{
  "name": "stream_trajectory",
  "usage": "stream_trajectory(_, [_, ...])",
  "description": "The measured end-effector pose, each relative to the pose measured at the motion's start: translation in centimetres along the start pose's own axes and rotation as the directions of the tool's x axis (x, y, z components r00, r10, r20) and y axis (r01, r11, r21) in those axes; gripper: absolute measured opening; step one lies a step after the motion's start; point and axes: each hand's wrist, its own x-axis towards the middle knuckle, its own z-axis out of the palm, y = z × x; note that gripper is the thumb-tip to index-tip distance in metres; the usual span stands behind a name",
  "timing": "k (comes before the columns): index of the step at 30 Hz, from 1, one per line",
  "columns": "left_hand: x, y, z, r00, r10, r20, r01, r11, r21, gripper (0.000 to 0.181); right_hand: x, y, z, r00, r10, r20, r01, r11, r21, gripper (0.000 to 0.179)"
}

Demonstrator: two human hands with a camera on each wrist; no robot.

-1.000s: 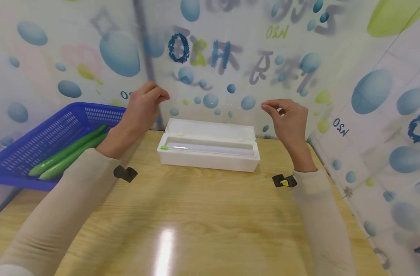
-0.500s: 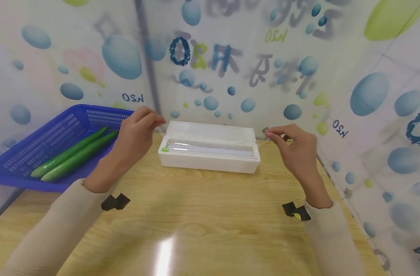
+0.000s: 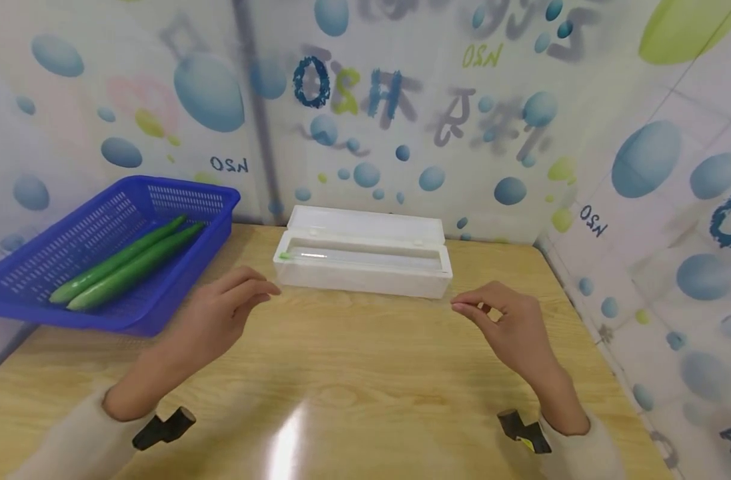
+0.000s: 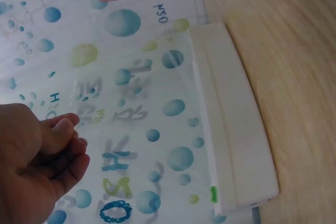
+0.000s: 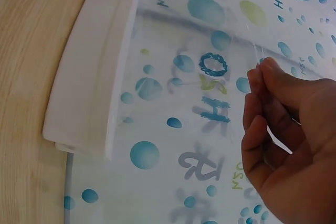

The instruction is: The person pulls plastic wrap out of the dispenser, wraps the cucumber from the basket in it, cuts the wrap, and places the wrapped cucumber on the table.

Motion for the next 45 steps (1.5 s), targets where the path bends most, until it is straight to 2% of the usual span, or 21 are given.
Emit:
stream_trajectory(2, [-0.6, 0.1, 0.3, 1.000, 0.011, 0.006, -0.011, 1.000, -0.003, 0.030, -0.4, 0.1, 0.1, 0.999, 0.009, 0.042, -0.010, 1.000, 0.009, 0.038])
stream_trajectory(5, [-1.4, 0.3, 0.7, 1.000, 0.011, 0.017, -0.010, 0.999, -0.052, 0.033, -0.7, 0.1, 0.1, 0.996, 0.022, 0.090, -0.024, 1.000, 0.018, 0.039])
stream_trajectory(11, [-2.4, 0.5, 1.3, 0.997, 0.005, 0.083, 0.003, 0.995, -0.100, 0.029, -0.6, -0.6, -0.2, 0.985, 0.064, 0.162, -0.067, 0.998, 0.017, 0.031])
stream_trajectory(15, [-2.6, 0.4, 1.7, 0.996, 0.014, 0.091, -0.003, 0.993, -0.119, 0.028, -0.7, -0.7, -0.4, 0.987, 0.052, 0.153, -0.054, 0.999, 0.005, 0.033])
stream_trajectory(21, [-1.9, 0.4, 1.4, 0.997, 0.006, 0.078, 0.004, 0.992, -0.126, 0.030, -0.2, 0.0, -0.9, 0.998, -0.004, 0.070, 0.006, 0.999, -0.032, 0.033])
stream_trajectory(24, [-0.6, 0.2, 1.1, 0.999, -0.013, 0.044, 0.017, 0.995, -0.097, 0.031, 1.0, 0.5, -1.1, 1.000, -0.005, -0.012, 0.004, 0.998, -0.066, 0.027])
stream_trajectory(27, [1.5, -0.2, 0.5, 0.999, -0.033, -0.011, 0.032, 0.998, -0.054, 0.026, 3.1, 0.7, -1.2, 0.994, 0.019, -0.104, -0.028, 0.995, -0.092, 0.020])
stream_trajectory(31, [5.7, -1.9, -0.5, 0.995, -0.025, -0.100, 0.029, 0.999, 0.034, 0.017, 7.1, 1.3, -1.0, 0.977, 0.064, -0.203, -0.085, 0.992, -0.098, 0.013])
stream_trajectory(33, [8.0, -3.1, -0.9, 0.991, -0.053, -0.125, 0.062, 0.995, 0.072, 0.015, 9.1, 1.8, -0.8, 0.969, 0.098, -0.228, -0.121, 0.989, -0.087, 0.011])
stream_trajectory(36, [11.0, -5.0, -1.0, 0.983, -0.150, -0.101, 0.159, 0.983, 0.090, 0.013, 11.3, 2.7, -0.4, 0.955, 0.169, -0.243, -0.191, 0.979, -0.069, 0.017])
stream_trajectory(38, [12.5, -6.0, -0.9, 0.969, -0.240, -0.063, 0.245, 0.963, 0.110, 0.014, 12.4, 3.2, -0.1, 0.942, 0.224, -0.248, -0.246, 0.967, -0.061, 0.022])
stream_trajectory(40, [13.7, -6.8, -0.8, 0.955, -0.296, -0.032, 0.298, 0.945, 0.137, 0.016, 13.3, 3.5, 0.1, 0.928, 0.275, -0.252, -0.299, 0.952, -0.065, 0.026])
stream_trajectory(42, [14.7, -7.4, -0.7, 0.945, -0.327, -0.021, 0.326, 0.931, 0.167, 0.017, 14.2, 3.8, 0.1, 0.914, 0.317, -0.252, -0.345, 0.936, -0.072, 0.029])
stream_trajectory(45, [15.8, -8.2, -0.4, 0.944, -0.328, -0.034, 0.329, 0.930, 0.167, 0.019, 15.3, 4.0, 0.2, 0.897, 0.365, -0.249, -0.396, 0.914, -0.087, 0.032])
